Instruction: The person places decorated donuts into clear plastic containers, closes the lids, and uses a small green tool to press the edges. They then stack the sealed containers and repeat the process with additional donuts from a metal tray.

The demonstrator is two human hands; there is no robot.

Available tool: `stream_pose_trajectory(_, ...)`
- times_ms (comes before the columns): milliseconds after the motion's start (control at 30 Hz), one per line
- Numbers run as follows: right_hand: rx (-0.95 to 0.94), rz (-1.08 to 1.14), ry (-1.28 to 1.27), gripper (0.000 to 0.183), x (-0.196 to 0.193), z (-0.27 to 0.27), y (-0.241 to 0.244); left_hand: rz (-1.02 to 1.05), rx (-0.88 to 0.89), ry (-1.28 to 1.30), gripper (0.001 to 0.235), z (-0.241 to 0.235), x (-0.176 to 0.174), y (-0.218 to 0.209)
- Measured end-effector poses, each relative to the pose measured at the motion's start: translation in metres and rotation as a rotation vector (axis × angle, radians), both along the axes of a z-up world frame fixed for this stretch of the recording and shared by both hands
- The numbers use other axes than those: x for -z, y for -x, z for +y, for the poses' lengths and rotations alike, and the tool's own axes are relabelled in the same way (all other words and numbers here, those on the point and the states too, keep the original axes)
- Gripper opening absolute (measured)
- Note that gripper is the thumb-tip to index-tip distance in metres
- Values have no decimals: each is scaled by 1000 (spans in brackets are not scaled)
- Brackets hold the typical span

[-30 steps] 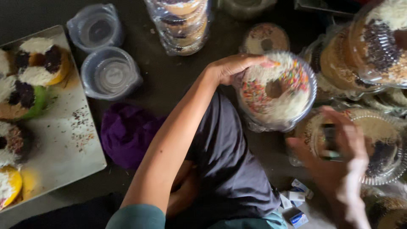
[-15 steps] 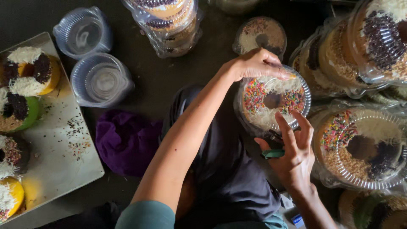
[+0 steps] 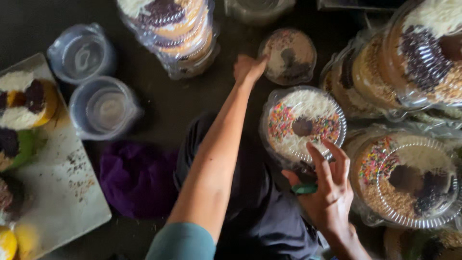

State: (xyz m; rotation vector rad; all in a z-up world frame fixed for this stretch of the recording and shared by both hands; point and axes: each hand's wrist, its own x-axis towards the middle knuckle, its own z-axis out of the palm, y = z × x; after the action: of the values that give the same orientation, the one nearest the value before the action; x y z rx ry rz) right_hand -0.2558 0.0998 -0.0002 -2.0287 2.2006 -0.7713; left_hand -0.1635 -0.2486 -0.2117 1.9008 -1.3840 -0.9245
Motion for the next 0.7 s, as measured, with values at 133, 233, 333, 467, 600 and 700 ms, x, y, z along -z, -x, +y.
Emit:
stream_pose_trajectory(133,-5,-1,27,72,-2,-4,-2,269,-37,-306,89,8,25,12)
stream_pose_trajectory(233,14,5,4,72,-1,-4,-2,228,-43,-219,86,16,31,19)
stream_pose_trajectory(333,15,3,-3,73,0,-3,-2,312,-128,-36,73,24,38,26)
stream_pose_trajectory(467,17,-13,-42,73,0,-4,2,650,-281,218,64,23,45,32)
stream_pose_trajectory(600,-8,15,-19,73,-1,-4,3,793,-426,-88,61,20,42,27)
stream_pose_trajectory(700,-22,31,2,75,0,-4,4,974,-402,-292,66,20,37,18)
